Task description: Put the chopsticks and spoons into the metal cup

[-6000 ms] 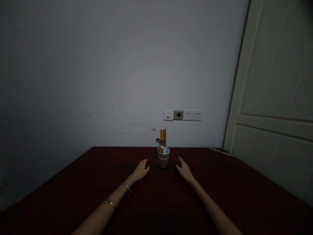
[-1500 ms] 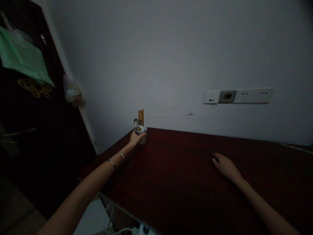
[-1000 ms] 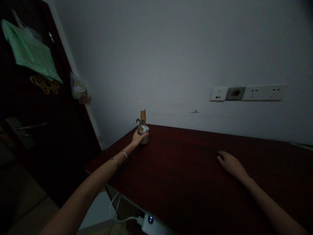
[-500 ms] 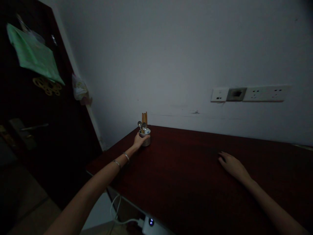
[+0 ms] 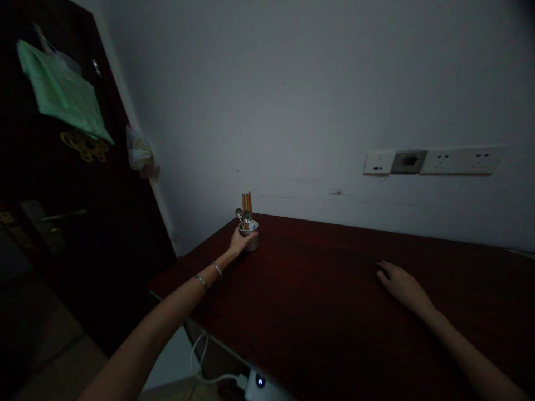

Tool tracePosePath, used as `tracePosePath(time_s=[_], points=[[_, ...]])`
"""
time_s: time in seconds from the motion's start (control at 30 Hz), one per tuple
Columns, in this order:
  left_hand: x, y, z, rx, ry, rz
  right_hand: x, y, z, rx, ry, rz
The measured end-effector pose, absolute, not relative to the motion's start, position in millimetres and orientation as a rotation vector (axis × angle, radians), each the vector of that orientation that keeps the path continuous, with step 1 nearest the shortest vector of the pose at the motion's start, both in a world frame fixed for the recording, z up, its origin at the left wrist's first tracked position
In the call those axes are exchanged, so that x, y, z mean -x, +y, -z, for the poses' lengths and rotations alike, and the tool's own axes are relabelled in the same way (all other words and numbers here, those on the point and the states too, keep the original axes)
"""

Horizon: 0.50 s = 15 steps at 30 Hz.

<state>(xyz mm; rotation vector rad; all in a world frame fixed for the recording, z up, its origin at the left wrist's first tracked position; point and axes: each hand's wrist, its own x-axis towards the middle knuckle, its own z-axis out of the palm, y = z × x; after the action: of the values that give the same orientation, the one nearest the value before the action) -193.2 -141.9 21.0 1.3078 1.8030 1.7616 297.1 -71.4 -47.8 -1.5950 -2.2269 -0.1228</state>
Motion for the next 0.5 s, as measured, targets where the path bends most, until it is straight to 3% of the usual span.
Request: tracePosePath(time_s=[0.5], points=[[207, -131, -13, -1.368, 1.718, -1.767, -297, -72, 49, 1.562, -2.231, 0.157]])
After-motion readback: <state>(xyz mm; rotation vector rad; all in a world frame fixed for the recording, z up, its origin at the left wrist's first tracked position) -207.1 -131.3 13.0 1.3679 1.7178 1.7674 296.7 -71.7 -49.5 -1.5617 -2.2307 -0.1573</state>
